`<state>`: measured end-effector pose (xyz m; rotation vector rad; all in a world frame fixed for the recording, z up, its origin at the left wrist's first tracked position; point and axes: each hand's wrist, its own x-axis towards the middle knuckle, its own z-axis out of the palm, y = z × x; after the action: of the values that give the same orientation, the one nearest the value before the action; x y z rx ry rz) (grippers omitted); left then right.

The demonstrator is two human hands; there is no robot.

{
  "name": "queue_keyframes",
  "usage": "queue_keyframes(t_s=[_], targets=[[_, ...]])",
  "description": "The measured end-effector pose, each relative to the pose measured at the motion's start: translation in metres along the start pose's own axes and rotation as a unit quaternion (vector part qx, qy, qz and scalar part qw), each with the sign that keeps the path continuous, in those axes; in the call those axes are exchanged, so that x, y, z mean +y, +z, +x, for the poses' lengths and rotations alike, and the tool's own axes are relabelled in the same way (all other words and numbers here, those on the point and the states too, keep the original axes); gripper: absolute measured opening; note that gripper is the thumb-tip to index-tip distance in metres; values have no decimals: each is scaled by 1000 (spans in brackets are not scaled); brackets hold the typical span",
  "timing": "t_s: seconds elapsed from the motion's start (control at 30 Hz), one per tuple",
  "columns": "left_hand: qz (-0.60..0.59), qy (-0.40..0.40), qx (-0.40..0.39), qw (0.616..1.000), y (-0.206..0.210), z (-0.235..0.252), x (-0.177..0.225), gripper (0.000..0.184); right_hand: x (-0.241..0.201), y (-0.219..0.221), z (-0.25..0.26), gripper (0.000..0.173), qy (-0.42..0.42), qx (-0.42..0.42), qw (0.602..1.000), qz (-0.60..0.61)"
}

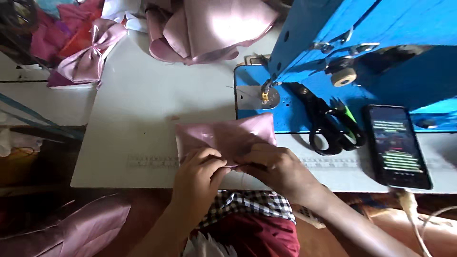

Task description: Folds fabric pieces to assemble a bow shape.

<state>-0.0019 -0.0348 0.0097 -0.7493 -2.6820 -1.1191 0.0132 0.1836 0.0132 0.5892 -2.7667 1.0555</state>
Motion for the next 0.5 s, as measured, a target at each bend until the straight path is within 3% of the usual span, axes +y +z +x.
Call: queue_keyframes(t_s=[0.23, 0.5], targets=[[3, -15, -28, 999, -3, 10, -1, 14, 4, -7, 6, 25, 0, -45, 999, 31], [19, -5, -14, 1000, -1, 9, 0, 16, -4, -7, 12, 34, 32, -61, 997, -16]])
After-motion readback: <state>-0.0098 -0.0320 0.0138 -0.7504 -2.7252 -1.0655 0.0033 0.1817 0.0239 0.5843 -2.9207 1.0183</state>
